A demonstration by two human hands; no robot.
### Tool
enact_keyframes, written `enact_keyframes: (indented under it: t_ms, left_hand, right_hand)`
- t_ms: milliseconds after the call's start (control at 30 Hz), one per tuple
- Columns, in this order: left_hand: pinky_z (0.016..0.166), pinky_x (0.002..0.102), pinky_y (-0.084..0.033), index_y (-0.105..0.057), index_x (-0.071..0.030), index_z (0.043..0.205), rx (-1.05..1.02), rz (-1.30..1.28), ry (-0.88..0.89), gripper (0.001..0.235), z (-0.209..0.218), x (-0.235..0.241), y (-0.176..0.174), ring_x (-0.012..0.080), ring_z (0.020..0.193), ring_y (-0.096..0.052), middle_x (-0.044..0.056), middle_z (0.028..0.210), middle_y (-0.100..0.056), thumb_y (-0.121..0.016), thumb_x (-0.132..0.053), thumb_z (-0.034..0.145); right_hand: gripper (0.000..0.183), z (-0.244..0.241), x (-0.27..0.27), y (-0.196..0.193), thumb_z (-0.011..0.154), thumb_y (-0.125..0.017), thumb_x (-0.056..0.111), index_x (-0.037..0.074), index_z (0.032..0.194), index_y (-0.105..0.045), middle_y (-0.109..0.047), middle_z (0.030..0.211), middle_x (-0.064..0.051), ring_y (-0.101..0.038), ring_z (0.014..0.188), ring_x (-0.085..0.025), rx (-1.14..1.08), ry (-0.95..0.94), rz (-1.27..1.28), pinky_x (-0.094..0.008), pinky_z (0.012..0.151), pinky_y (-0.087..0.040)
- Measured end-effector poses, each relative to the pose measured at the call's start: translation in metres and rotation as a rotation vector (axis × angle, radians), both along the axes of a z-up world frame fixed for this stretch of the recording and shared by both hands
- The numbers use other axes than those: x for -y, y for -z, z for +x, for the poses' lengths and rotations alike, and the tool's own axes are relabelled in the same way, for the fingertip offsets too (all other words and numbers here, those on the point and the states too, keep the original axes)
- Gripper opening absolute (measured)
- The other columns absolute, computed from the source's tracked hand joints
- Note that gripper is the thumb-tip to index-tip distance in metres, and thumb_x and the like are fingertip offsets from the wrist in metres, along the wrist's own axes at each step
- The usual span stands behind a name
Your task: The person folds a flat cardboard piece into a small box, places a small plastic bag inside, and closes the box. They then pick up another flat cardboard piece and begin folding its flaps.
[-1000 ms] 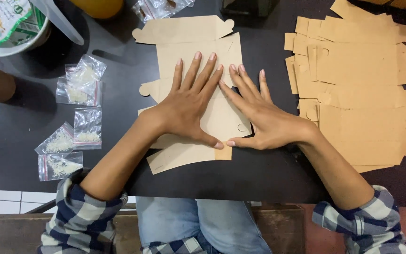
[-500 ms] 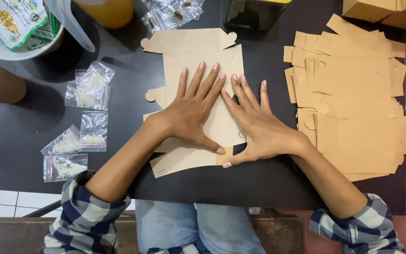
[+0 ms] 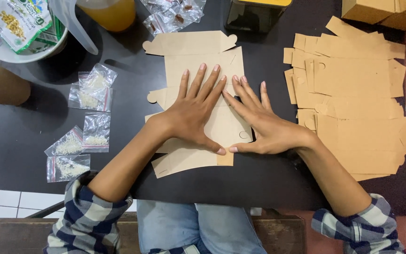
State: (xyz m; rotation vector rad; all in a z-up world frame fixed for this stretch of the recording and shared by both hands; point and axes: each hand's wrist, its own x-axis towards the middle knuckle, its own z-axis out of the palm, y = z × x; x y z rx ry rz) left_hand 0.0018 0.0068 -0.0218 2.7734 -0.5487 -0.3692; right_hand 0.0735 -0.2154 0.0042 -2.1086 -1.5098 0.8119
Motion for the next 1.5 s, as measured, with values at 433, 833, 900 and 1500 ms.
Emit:
enact_keyframes:
  t_ms: [433, 833, 900, 1500]
  left_hand:
    - [0.115, 0.064, 0.018, 0.015, -0.003, 0.159, 0.025, 0.009, 0.006, 0.162, 0.001, 0.0, 0.004, 0.0443, 0.148, 0.028, 0.021, 0.166, 0.022, -0.07, -0.098, 0.06]
    - [0.114, 0.064, 0.019, 0.016, -0.003, 0.158, 0.013, 0.002, 0.014, 0.161, 0.0, 0.0, 0.001, 0.0439, 0.147, 0.029, 0.022, 0.165, 0.023, -0.068, -0.098, 0.061]
    - [0.114, 0.063, 0.02, 0.016, -0.002, 0.158, 0.015, 0.001, 0.015, 0.161, 0.0, 0.0, 0.001, 0.0439, 0.147, 0.03, 0.022, 0.165, 0.023, -0.068, -0.098, 0.06]
    - [0.114, 0.063, 0.019, 0.016, -0.003, 0.159, -0.013, 0.005, 0.0, 0.16, 0.0, 0.001, -0.001, 0.0438, 0.147, 0.029, 0.021, 0.165, 0.023, -0.072, -0.095, 0.061]
  right_hand:
    - [0.14, -0.005, -0.003, 0.003, 0.073, -0.08, 0.068, 0.008, 0.16, 0.013, 0.029, 0.164, -0.022, 0.032, 0.151, -0.036, 0.122, 0.003, -0.025, -0.063, 0.113, 0.027]
    - [0.144, -0.008, -0.005, 0.002, 0.071, -0.078, 0.073, 0.006, 0.159, 0.014, 0.028, 0.164, -0.024, 0.033, 0.15, -0.037, 0.158, 0.011, -0.049, -0.063, 0.113, 0.027]
    - [0.142, -0.006, -0.004, 0.003, 0.073, -0.079, 0.071, 0.007, 0.16, 0.013, 0.028, 0.164, -0.023, 0.032, 0.15, -0.037, 0.151, 0.003, -0.033, -0.062, 0.113, 0.026]
    - [0.132, -0.005, -0.002, 0.002, 0.079, -0.078, 0.062, 0.009, 0.161, 0.011, 0.026, 0.165, -0.022, 0.03, 0.152, -0.037, 0.084, 0.014, -0.001, -0.063, 0.114, 0.026]
